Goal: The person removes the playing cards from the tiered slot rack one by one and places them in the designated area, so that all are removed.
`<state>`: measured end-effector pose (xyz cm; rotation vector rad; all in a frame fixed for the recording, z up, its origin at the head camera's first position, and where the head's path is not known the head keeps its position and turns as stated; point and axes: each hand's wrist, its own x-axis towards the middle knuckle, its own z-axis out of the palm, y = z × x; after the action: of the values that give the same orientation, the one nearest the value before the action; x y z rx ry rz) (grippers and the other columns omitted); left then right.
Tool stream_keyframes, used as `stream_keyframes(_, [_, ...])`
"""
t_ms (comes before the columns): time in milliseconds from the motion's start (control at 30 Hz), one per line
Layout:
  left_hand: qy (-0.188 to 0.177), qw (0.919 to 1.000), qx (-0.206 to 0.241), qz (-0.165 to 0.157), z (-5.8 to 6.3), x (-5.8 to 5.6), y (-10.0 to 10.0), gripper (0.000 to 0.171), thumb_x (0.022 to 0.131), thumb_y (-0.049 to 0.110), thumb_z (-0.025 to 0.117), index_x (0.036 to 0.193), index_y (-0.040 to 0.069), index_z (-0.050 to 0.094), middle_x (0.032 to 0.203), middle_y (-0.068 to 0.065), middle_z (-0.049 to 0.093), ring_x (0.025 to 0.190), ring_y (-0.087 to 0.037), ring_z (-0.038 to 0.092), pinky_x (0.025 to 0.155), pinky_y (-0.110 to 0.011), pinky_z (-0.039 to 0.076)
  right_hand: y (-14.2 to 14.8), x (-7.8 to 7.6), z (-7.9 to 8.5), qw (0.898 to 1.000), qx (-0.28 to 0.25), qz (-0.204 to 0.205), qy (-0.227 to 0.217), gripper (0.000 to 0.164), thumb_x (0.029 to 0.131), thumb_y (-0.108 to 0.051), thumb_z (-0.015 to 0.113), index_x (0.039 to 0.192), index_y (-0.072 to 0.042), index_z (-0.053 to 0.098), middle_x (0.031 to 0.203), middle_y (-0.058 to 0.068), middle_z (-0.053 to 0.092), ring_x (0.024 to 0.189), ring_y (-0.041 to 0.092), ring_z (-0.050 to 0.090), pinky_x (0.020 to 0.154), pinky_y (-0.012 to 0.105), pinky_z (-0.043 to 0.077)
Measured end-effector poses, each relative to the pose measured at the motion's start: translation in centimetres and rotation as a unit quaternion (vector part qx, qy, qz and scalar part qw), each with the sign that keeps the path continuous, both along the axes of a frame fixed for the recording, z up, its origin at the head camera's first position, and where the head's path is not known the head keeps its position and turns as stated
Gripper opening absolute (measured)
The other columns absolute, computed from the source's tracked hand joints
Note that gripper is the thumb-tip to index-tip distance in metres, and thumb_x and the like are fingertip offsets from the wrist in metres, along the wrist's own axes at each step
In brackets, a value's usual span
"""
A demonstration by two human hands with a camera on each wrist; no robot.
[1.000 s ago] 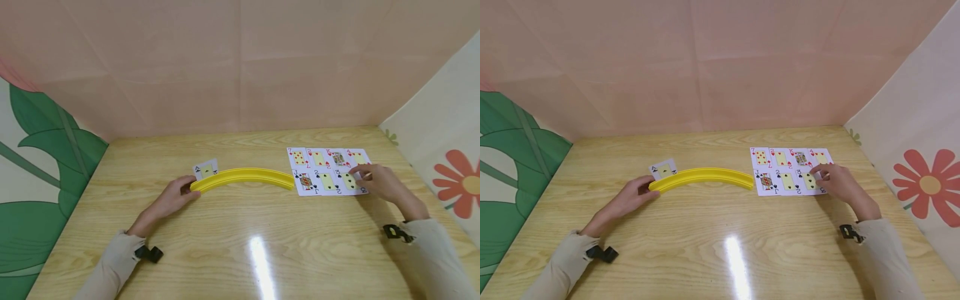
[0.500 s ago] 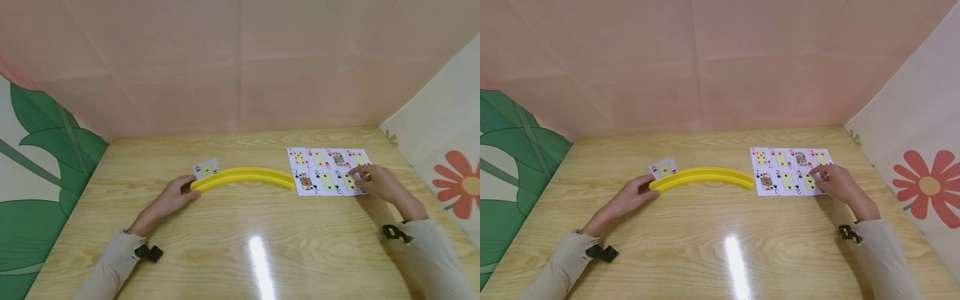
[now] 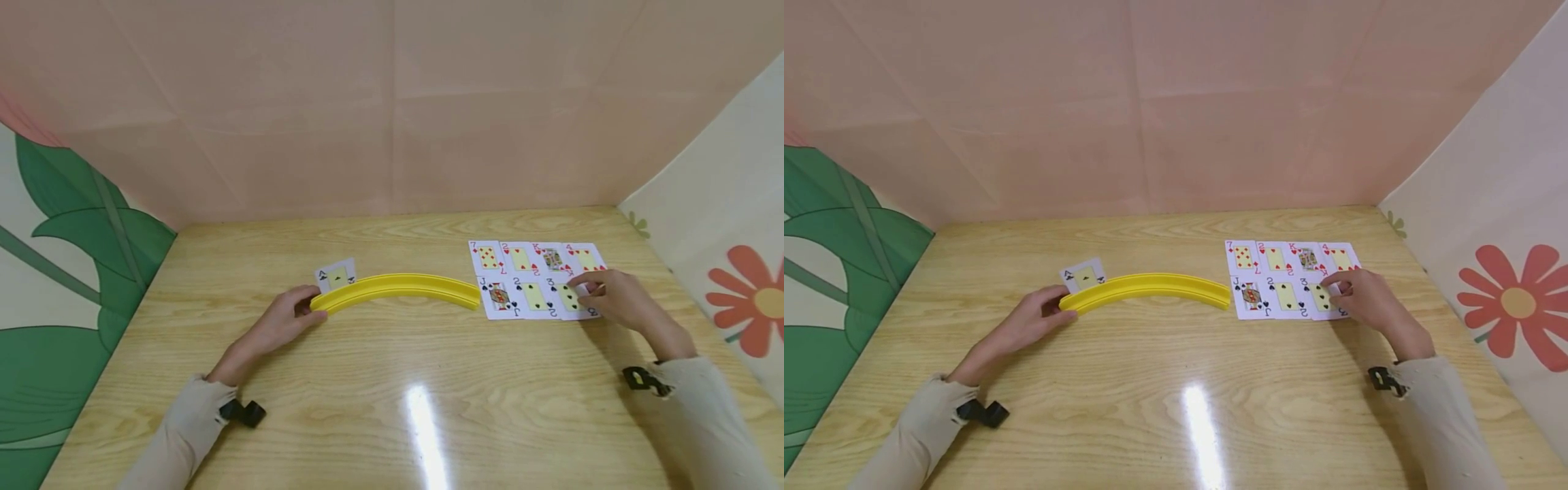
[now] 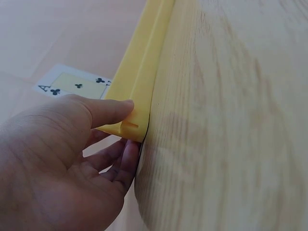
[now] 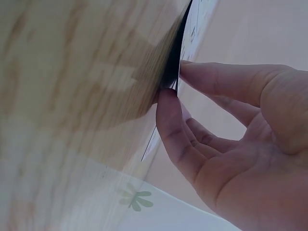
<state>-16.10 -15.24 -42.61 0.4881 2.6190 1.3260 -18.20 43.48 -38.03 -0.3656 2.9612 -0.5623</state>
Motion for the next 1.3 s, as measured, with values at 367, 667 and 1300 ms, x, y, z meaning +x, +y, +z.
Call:
stream_keyframes(367, [0.003, 1.0, 0.002, -0.005, 0.0, -0.1, 0.0, 0.042, 0.095, 0.017, 0.069, 0.134, 0.005, 0.059, 0.119, -0.01, 0.063, 0.092, -0.019, 0.056, 0.076, -0.028, 0.05, -0.2, 0.0, 0.0, 1.0, 0.012, -0.012, 0.005, 0.027, 0.085, -0.007, 0.074, 0.11, 0.0, 0.073, 0.092, 0.017, 0.067, 0.088, 0.037, 0.067, 0.064, 0.036, 0.049])
stream_keyframes(667, [0.007, 1.0, 0.002, -0.005, 0.1, -0.1, 0.0, 0.041, 0.095, 0.016, 0.069, 0.134, 0.006, 0.059, 0.119, -0.01, 0.063, 0.092, -0.019, 0.057, 0.077, -0.029, 0.05, -0.3, -0.1, 0.1, 1.0, -0.001, -0.002, 0.007, 0.024, 0.086, -0.006, 0.074, 0.109, 0.002, 0.072, 0.092, 0.021, 0.069, 0.085, 0.038, 0.068, 0.065, 0.04, 0.053])
stream_keyframes(1300, [0.006, 1.0, 0.004, -0.001, -0.1, -0.2, -0.3, 0.04, 0.095, 0.017, 0.069, 0.133, 0.006, 0.06, 0.119, -0.01, 0.063, 0.092, -0.019, 0.056, 0.076, -0.028, 0.049, -6.4, 0.8, 1.5, 0.979, -0.089, 0.041, 0.18, 0.014, 0.086, -0.004, 0.077, 0.1, -0.006, 0.077, 0.091, 0.007, 0.072, 0.077, 0.006, 0.06, 0.064, 0.013, 0.049])
